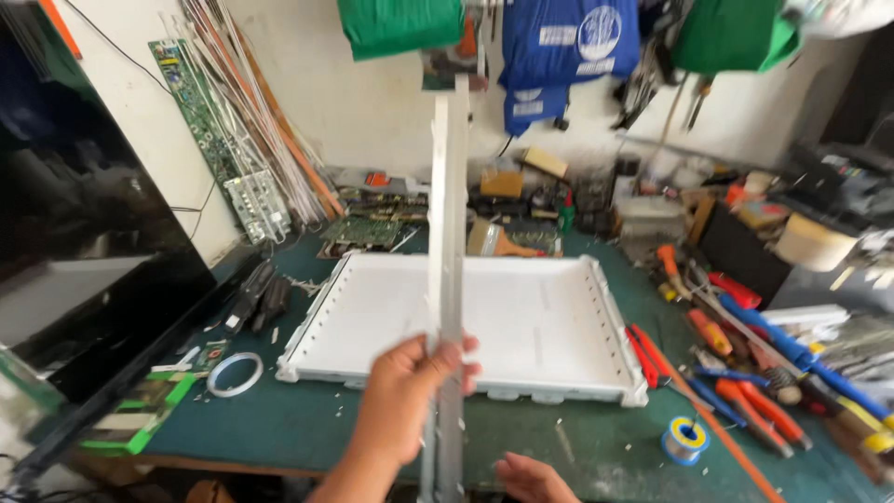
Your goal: The person applies adhesive tape to multiple LED backlight strips at a repair bench. They peel the tape from a roll, align it with the back of each strip, press it down by hand, and cut the tape using pliers.
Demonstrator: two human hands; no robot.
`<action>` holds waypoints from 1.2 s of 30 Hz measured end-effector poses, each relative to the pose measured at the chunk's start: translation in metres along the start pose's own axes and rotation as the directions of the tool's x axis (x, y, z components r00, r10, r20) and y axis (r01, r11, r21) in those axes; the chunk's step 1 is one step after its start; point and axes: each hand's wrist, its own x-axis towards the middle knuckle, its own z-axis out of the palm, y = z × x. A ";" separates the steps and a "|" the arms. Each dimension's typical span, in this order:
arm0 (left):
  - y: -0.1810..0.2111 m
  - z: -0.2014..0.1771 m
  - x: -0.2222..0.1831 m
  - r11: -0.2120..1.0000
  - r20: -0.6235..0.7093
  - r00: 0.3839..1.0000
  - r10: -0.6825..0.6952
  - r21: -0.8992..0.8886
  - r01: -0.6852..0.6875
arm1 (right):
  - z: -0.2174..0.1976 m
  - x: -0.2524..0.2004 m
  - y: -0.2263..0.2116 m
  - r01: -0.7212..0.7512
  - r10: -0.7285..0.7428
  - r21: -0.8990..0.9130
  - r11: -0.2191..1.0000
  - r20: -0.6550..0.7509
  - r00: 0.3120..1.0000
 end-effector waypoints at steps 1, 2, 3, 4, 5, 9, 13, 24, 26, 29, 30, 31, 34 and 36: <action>-0.017 0.009 -0.004 0.992 0.007 0.998 -0.064 -0.111 0.064 | 0.001 0.023 0.017 0.137 -0.119 0.095 0.986 -0.175 0.977; -0.023 0.023 -0.005 0.991 0.013 0.999 -0.051 -0.127 0.052 | 0.036 0.032 -0.005 0.146 -0.131 0.076 0.986 -0.173 0.976; -0.033 0.034 -0.015 0.975 0.004 0.995 -0.101 -0.197 0.100 | 0.075 0.031 -0.009 0.244 -0.086 0.356 0.902 -0.405 0.910; -0.045 0.044 -0.022 0.953 -0.003 0.988 -0.152 -0.267 0.146 | 0.113 0.032 -0.013 0.382 0.040 0.575 0.724 -0.588 0.808; -0.053 0.049 -0.026 0.946 -0.007 0.980 -0.200 -0.264 0.191 | 0.108 -0.010 -0.021 0.378 0.078 0.579 0.722 -0.611 0.788; -0.066 0.046 -0.031 0.962 0.359 0.923 0.136 0.174 -0.209 | 0.079 -0.107 -0.036 0.304 -0.356 -0.210 0.929 -0.287 0.889; -0.070 0.007 0.016 0.179 0.730 0.663 0.165 0.639 -0.748 | 0.032 -0.154 -0.042 0.454 -0.632 -0.463 0.761 -0.371 0.680; -0.101 -0.115 0.101 -0.425 0.785 0.609 0.117 0.593 -0.684 | 0.005 -0.255 -0.035 0.363 -0.617 -0.500 0.787 -0.628 0.473; -0.099 -0.115 0.109 -0.451 0.819 0.559 0.126 0.549 -0.703 | 0.000 -0.254 -0.031 0.380 -0.651 -0.529 0.759 -0.596 0.469; -0.103 -0.120 0.109 -0.405 0.787 0.617 0.010 0.567 -0.717 | 0.008 -0.259 -0.028 0.371 -0.593 -0.463 0.805 -0.650 0.475; -0.102 -0.121 0.109 -0.450 0.826 0.562 0.046 0.520 -0.726 | 0.013 -0.259 -0.030 0.384 -0.637 -0.508 0.771 -0.611 0.471; -0.100 -0.120 0.113 -0.501 0.860 0.501 0.091 0.475 -0.724 | 0.016 -0.255 -0.035 0.406 -0.686 -0.554 0.727 -0.560 0.465; -0.095 -0.121 0.117 -0.586 0.883 0.466 0.053 0.406 -0.702 | 0.020 -0.255 -0.035 0.361 -0.654 -0.547 0.755 -0.595 0.467; -0.094 -0.119 0.122 -0.633 0.913 0.407 0.039 0.338 -0.697 | 0.019 -0.254 -0.034 0.362 -0.657 -0.549 0.753 -0.596 0.462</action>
